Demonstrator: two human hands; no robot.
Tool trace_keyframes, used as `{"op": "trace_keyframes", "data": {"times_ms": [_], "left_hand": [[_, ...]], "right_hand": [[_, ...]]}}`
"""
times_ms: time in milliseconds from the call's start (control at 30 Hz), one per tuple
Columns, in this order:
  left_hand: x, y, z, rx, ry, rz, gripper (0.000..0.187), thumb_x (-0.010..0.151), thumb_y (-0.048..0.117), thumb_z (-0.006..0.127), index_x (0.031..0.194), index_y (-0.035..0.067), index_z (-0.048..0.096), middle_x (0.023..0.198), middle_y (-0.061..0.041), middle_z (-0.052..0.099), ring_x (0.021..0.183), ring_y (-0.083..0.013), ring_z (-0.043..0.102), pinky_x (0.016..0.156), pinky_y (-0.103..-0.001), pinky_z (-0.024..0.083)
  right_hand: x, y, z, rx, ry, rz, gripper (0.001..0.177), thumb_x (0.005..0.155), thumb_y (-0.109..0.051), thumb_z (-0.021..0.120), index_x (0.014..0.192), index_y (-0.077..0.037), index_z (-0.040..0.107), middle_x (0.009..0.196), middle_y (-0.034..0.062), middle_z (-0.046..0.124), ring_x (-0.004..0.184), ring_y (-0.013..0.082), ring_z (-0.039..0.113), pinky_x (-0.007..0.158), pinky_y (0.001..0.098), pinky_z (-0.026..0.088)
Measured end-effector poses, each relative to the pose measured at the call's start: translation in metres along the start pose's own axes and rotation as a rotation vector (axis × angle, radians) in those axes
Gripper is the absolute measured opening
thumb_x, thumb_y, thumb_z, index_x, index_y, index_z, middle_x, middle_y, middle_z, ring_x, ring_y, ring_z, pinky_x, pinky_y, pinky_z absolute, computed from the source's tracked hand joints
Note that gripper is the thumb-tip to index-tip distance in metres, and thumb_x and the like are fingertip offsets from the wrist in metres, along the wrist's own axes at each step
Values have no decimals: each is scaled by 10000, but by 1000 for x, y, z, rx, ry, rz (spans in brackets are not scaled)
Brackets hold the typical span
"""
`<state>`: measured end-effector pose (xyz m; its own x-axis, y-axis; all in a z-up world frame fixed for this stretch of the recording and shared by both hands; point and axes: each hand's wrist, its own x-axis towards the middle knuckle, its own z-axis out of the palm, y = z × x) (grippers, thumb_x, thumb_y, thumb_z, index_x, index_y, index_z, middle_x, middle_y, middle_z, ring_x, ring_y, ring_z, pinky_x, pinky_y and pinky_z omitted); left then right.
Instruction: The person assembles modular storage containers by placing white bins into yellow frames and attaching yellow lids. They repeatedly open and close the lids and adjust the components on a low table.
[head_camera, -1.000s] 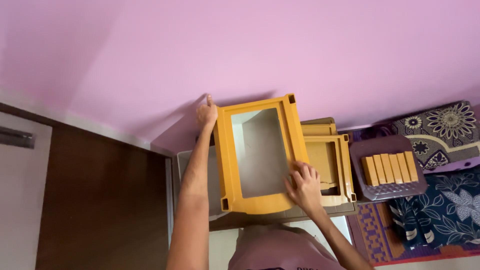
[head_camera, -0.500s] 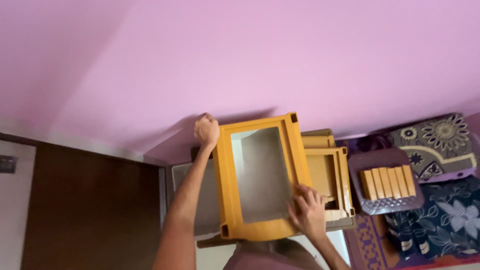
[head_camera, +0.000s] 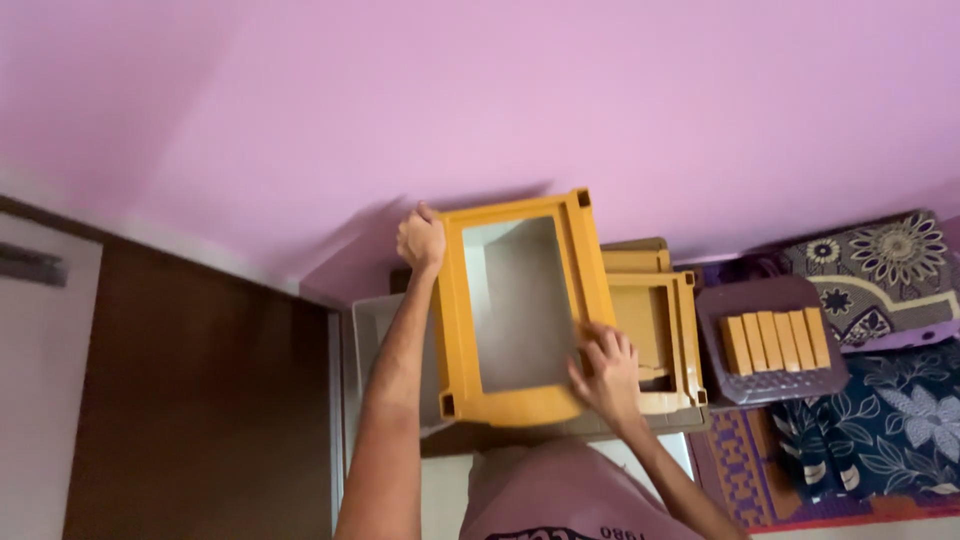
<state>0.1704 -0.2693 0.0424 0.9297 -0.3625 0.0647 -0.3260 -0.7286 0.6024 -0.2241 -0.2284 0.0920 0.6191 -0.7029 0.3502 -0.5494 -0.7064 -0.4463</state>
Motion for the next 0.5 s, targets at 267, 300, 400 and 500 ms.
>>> {"op": "trace_keyframes", "data": {"times_ms": [267, 300, 400, 500], "left_hand": [[-137, -74, -74, 98, -319, -132, 721, 1032, 603, 411, 853, -7, 751, 928, -238, 742, 919, -413, 713, 835, -558, 534], [-157, -80, -85, 81, -344, -216, 730, 1024, 618, 414, 857, -8, 751, 913, -230, 752, 910, -390, 727, 833, -545, 542], [-207, -88, -102, 67, -290, -264, 722, 994, 627, 424, 855, 12, 775, 907, -220, 755, 933, -396, 708, 858, -540, 522], [-238, -87, -103, 35, -224, -280, 720, 998, 613, 411, 842, 22, 791, 890, -224, 754, 941, -418, 696, 904, -539, 502]], "right_hand": [[-8, 12, 2, 13, -14, -83, 269, 797, -245, 797, 982, -75, 702, 1331, 135, 579, 1245, 346, 510, 986, 513, 430], [-8, 14, 3, 25, -20, -90, 268, 800, -255, 802, 970, -72, 705, 1326, 140, 581, 1246, 346, 508, 990, 511, 429], [-9, 23, 4, 80, -43, -101, 264, 813, -277, 811, 946, -68, 720, 1316, 154, 590, 1246, 347, 508, 1011, 510, 425], [-8, 34, 4, 188, -65, -89, 258, 842, -280, 806, 963, -65, 731, 1315, 166, 608, 1234, 348, 523, 1035, 509, 432]]}}
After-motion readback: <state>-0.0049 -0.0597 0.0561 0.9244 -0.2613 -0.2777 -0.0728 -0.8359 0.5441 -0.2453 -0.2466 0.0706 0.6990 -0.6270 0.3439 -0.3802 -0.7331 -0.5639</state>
